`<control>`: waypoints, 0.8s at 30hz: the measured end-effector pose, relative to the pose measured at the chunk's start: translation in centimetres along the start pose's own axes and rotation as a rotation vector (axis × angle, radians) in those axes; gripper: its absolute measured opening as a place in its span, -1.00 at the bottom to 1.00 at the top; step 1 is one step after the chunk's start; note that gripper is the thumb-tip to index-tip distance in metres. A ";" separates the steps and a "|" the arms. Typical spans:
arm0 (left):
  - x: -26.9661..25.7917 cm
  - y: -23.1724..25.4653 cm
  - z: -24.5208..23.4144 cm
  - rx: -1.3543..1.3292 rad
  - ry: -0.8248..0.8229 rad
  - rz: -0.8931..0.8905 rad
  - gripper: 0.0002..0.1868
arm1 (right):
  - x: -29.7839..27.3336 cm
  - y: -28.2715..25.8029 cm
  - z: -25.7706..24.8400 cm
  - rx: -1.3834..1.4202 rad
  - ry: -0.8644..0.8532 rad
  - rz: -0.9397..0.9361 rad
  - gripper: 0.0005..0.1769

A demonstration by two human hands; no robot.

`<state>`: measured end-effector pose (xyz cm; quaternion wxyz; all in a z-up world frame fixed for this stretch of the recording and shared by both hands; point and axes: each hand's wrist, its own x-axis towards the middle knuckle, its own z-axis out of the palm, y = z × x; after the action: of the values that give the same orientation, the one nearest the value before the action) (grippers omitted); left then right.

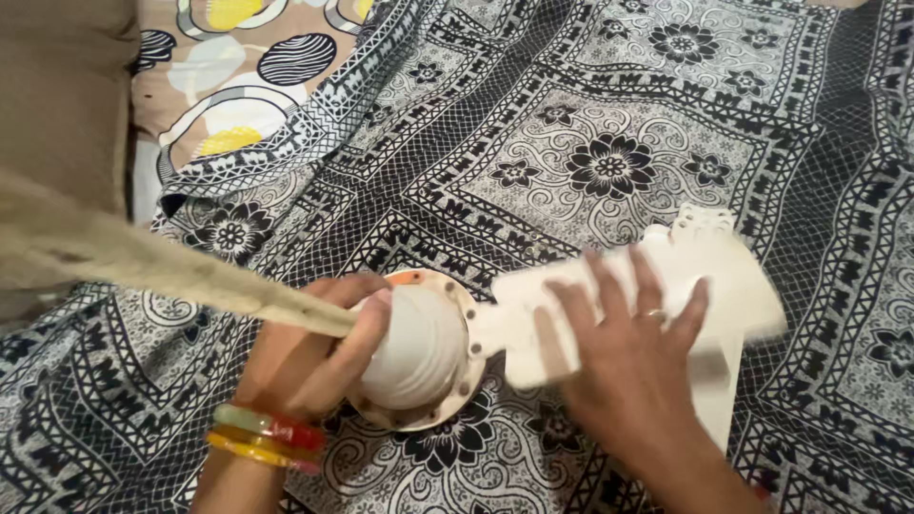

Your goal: The person attaches three white fan blades to the central hub of an electric fan. They align each blade with the mounting holes and secure them using screws and a screwdriver.

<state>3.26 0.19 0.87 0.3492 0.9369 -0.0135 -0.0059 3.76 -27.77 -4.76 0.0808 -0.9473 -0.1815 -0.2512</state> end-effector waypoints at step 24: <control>-3.5 7.1 3.8 0.254 0.392 -0.716 -0.29 | -2.7 -4.1 6.4 1.565 -0.513 0.603 -0.20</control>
<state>-0.43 -7.57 2.68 0.2028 0.9014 0.3789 0.0531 2.89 -23.24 -11.42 0.7273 -0.6547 -0.0561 0.1982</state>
